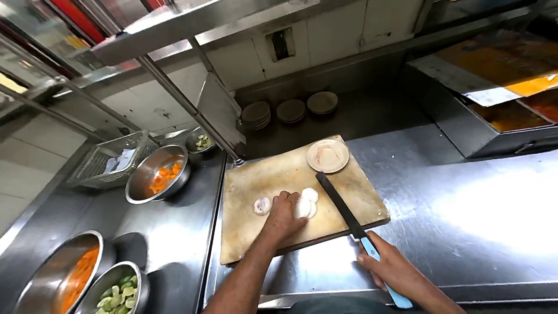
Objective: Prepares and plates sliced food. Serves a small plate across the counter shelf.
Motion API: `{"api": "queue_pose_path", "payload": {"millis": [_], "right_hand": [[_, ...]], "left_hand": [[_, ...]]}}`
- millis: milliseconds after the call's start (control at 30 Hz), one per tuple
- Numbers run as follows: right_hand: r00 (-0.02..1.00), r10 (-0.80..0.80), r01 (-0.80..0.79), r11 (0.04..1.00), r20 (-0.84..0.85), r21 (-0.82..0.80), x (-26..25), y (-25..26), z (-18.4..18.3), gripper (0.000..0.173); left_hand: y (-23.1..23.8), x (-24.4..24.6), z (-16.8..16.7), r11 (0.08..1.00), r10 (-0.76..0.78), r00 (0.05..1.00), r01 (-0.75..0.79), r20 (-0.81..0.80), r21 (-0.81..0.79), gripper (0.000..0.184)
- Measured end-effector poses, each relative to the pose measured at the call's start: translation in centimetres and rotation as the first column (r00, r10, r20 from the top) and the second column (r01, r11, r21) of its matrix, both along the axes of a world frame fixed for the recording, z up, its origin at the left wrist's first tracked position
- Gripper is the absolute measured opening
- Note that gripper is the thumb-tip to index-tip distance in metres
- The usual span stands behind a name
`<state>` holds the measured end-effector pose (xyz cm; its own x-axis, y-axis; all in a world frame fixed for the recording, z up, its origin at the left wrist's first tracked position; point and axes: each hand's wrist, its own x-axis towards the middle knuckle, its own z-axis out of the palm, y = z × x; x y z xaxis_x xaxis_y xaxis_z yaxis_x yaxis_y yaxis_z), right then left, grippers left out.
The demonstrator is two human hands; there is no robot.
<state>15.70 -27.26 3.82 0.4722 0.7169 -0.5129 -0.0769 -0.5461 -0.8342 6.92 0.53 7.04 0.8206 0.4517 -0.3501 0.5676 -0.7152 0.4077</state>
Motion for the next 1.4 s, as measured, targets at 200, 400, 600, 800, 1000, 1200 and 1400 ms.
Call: {"api": "queue_pose_path", "payload": {"millis": [200, 400, 600, 800, 1000, 1200, 1400], "right_hand": [[0.931, 0.071, -0.059, 0.997, 0.358, -0.043, 1.9, 9.9, 3.5, 0.042], [0.954, 0.042, -0.022, 0.997, 0.295, -0.069, 2.5, 14.9, 3.0, 0.050], [0.999, -0.033, 0.036, 0.995, -0.039, 0.088, 3.1, 15.1, 2.0, 0.056], [0.988, -0.018, 0.032, 0.995, -0.155, 0.090, 3.1, 15.3, 2.3, 0.049], [0.974, -0.169, 0.195, 0.965, -0.150, 0.178, 5.6, 14.8, 3.5, 0.052], [0.925, -0.367, 0.381, 0.893, -0.101, 0.240, 12.4, 13.9, 4.7, 0.049], [0.911, -0.405, 0.412, 0.887, -0.079, 0.206, 16.6, 14.1, 3.8, 0.049]], "left_hand": [[0.1, -0.4, -0.3, 1.000, -0.023, 1.000, 0.023, 0.016, 0.011, 0.065], [0.5, -0.7, -0.5, 0.999, -0.036, 0.999, 0.037, 0.033, -0.018, 0.063], [1.1, -1.3, -0.6, 0.996, -0.062, 0.994, 0.067, 0.088, -0.054, 0.063], [1.6, -1.4, -0.8, 0.991, -0.063, 0.989, 0.078, 0.137, -0.106, 0.063], [2.1, 3.0, 1.0, 0.985, -0.127, 0.975, 0.146, 0.181, -0.092, 0.061], [2.6, 11.7, 2.1, 0.958, -0.260, 0.915, 0.285, 0.308, -0.040, 0.063], [3.1, 16.8, 1.4, 0.947, -0.300, 0.925, 0.319, 0.232, -0.049, 0.065]]}}
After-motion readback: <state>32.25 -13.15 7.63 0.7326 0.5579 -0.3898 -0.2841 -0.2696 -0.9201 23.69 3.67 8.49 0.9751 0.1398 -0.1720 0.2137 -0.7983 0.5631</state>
